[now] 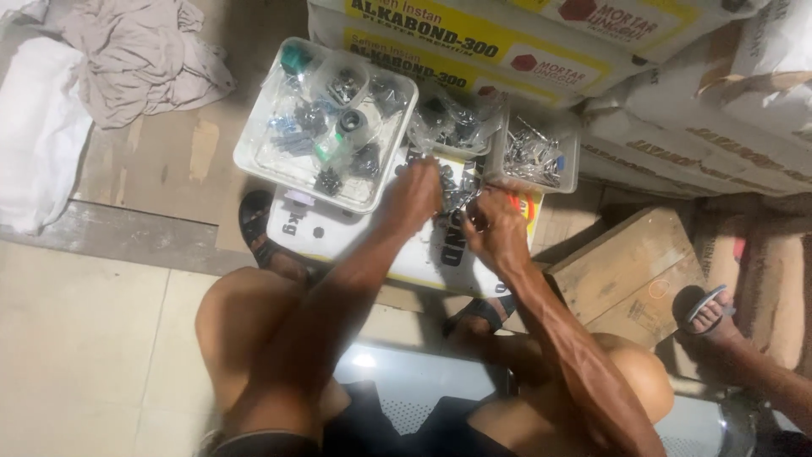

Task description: The person sits on a low stool and sorts small metal fasteners, such as screws and nails, from a plastic container into a white tray. They use both hands to pick up and separate the items, occasionally placing them into a smaller container or back into the main tray.

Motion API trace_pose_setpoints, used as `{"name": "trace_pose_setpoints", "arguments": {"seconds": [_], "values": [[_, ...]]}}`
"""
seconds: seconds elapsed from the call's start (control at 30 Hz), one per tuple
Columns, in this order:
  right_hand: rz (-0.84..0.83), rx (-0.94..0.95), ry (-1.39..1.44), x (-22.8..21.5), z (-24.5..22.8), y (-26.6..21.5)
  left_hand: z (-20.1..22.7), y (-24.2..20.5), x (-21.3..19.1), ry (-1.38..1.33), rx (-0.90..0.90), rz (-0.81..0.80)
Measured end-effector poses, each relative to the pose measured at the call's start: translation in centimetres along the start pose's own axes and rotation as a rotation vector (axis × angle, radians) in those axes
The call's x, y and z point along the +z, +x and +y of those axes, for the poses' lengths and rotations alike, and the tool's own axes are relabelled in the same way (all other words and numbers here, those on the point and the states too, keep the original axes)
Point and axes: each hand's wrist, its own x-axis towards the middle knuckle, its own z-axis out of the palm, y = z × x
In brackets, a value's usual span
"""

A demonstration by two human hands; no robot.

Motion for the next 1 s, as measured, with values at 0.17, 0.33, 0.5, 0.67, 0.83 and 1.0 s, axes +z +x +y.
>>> {"name": "trace_pose_setpoints", "arguments": {"seconds": [0.17, 0.33, 0.5, 0.67, 0.83, 1.0], "values": [[-0.109, 0.016, -0.179, 0.1, 0.2, -0.3, -0.8, 0.9, 1.3, 0.012, 0.125, -0.029], [-0.087, 0.009, -0.216, 3.2, 6.1, -2.1, 2.6, -1.3, -4.2, -0.107, -0.016, -0.146], [0.21, -0.077, -0.105, -1.7, 4.6, 3.1, 2.2, 0.7, -3.1, -0.271, -0.05, -0.068], [-0.086, 0.422, -0.322, -5.1, 6.2, 6.3, 2.9, 0.1, -3.7, -0.516, -0.04, 0.031], [-0.075, 0.439, -0.291, -4.4, 10.5, 5.1, 3.6, 0.1, -3.8, -0.59, 0.06, 0.11], [0.074, 0.326, -0.141, -10.3, 2.7, 6.1, 6.0, -2.1, -7.6, -0.589, 0.166, 0.152]]}}
